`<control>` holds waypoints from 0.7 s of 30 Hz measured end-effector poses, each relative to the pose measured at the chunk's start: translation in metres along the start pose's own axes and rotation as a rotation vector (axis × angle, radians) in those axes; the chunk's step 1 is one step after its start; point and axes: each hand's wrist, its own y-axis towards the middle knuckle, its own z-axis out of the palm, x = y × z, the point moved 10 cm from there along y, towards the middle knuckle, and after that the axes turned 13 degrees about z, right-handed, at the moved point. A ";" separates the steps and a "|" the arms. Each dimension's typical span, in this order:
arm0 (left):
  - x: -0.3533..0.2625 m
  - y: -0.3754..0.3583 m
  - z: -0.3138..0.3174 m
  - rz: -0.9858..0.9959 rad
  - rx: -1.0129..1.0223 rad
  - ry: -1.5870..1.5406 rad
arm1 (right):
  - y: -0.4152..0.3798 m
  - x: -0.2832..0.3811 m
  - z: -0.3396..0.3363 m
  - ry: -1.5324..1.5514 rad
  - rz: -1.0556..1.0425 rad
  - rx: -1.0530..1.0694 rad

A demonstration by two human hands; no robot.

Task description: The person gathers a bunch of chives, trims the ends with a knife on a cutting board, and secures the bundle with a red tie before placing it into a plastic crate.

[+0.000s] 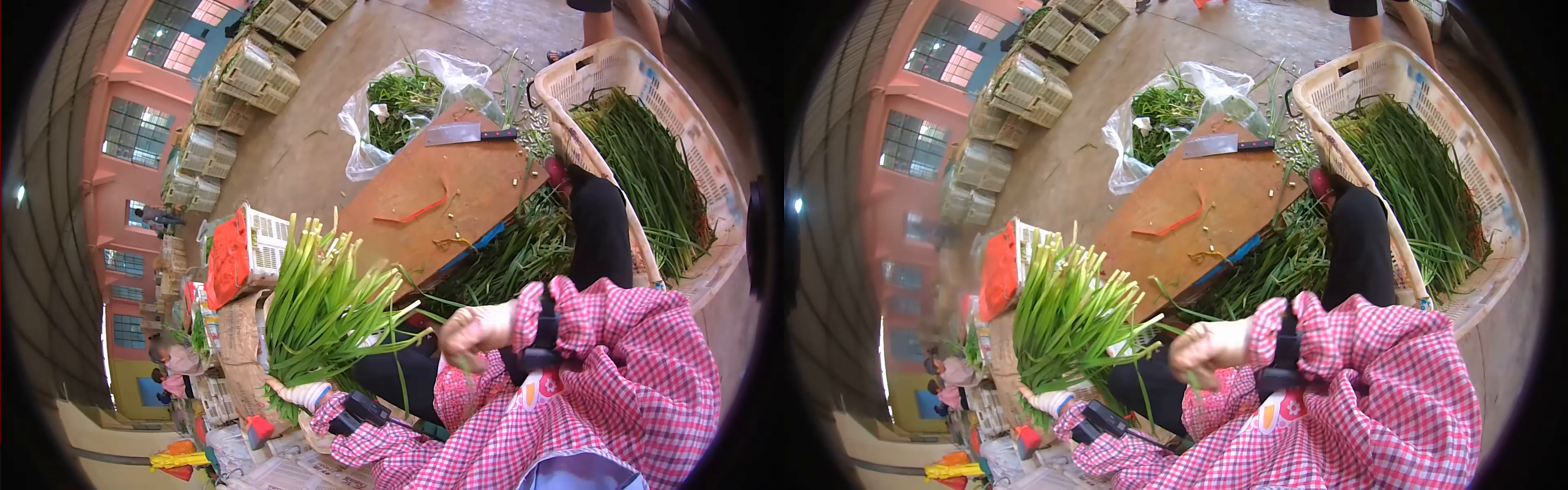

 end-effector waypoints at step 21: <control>0.004 -0.030 0.018 -0.036 0.063 -0.009 | 0.009 0.022 -0.042 -0.093 -0.007 -0.467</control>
